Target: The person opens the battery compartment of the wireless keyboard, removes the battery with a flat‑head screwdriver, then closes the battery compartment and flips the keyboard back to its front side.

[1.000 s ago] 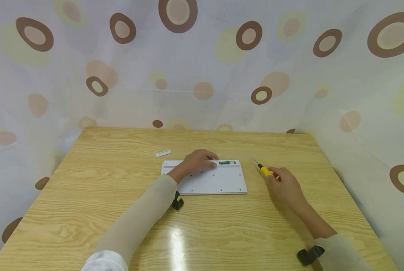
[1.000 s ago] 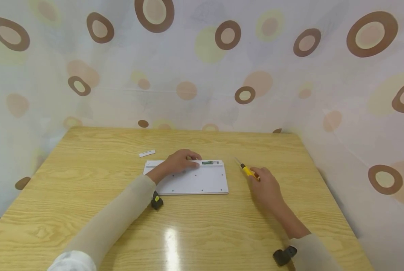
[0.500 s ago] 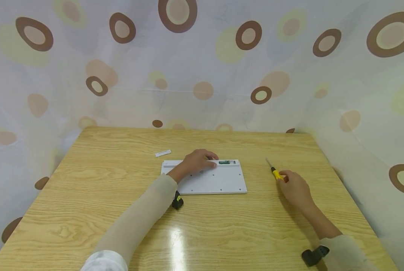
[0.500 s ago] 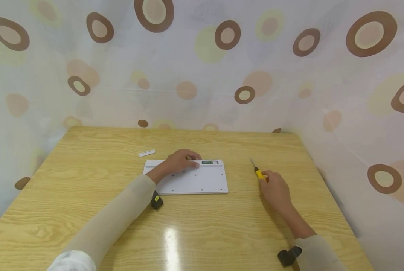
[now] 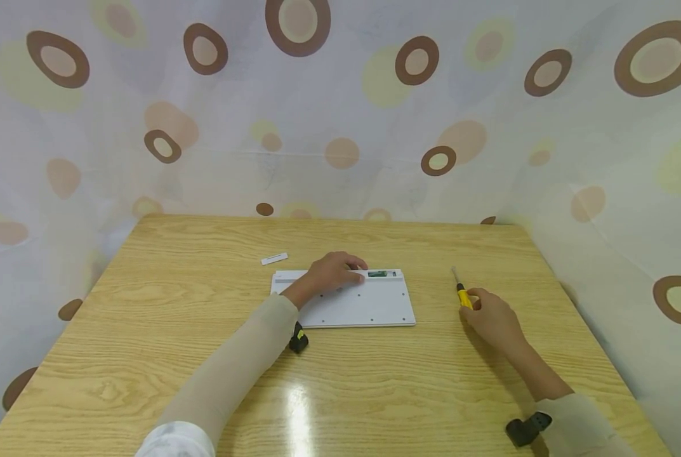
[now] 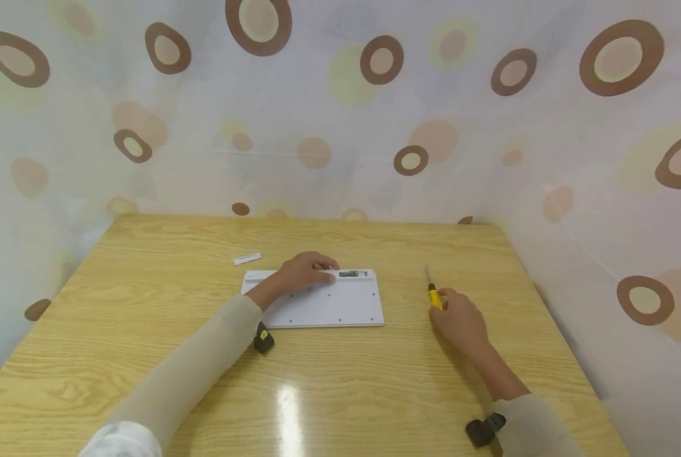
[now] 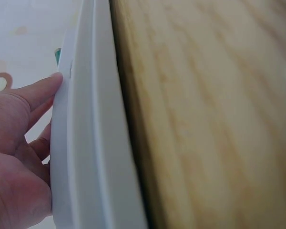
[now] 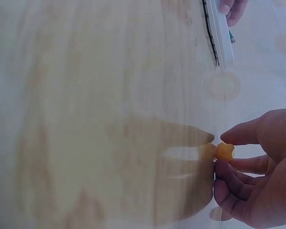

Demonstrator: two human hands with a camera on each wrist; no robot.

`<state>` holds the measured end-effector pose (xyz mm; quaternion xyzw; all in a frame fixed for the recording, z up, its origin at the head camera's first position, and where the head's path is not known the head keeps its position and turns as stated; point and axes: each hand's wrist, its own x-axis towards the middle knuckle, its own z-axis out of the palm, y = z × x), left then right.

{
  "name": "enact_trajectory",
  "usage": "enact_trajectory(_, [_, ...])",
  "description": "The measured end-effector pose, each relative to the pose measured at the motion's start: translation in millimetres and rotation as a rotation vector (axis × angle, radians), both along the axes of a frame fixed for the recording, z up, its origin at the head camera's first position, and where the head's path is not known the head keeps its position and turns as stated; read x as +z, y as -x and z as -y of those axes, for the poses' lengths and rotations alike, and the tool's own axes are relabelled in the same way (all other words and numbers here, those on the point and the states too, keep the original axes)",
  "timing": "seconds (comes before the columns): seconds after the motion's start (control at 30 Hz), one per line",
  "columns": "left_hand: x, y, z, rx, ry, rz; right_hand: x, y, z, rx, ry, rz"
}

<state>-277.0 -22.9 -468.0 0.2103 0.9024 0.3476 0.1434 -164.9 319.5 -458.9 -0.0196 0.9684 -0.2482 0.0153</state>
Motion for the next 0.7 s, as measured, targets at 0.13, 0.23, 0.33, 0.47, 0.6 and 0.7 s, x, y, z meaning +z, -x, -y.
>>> enact_trajectory(0.13, [1.7,-0.8,0.4,-0.004,-0.001,0.002,1.9,-0.5,0.6,0.002,-0.003,0.007])
enact_trajectory(0.23, [1.4,-0.5,0.4,-0.006,-0.002,0.0,4.1,0.1,-1.0,-0.014,0.013,0.021])
enact_trajectory(0.33, [1.2,-0.3,0.2,-0.005,-0.004,-0.002,11.1,2.4,-2.6,-0.045,0.034,0.036])
enact_trajectory(0.47, [1.6,-0.6,0.3,-0.006,-0.005,-0.001,20.4,7.9,-1.8,-0.064,0.061,0.0])
enact_trajectory(0.6, [1.1,-0.2,0.9,-0.007,0.001,0.0,19.6,15.4,4.8,-0.015,0.127,-0.068])
enact_trajectory(0.7, [0.6,0.2,1.0,-0.005,0.0,0.0,15.5,22.8,15.3,0.041,0.2,-0.069])
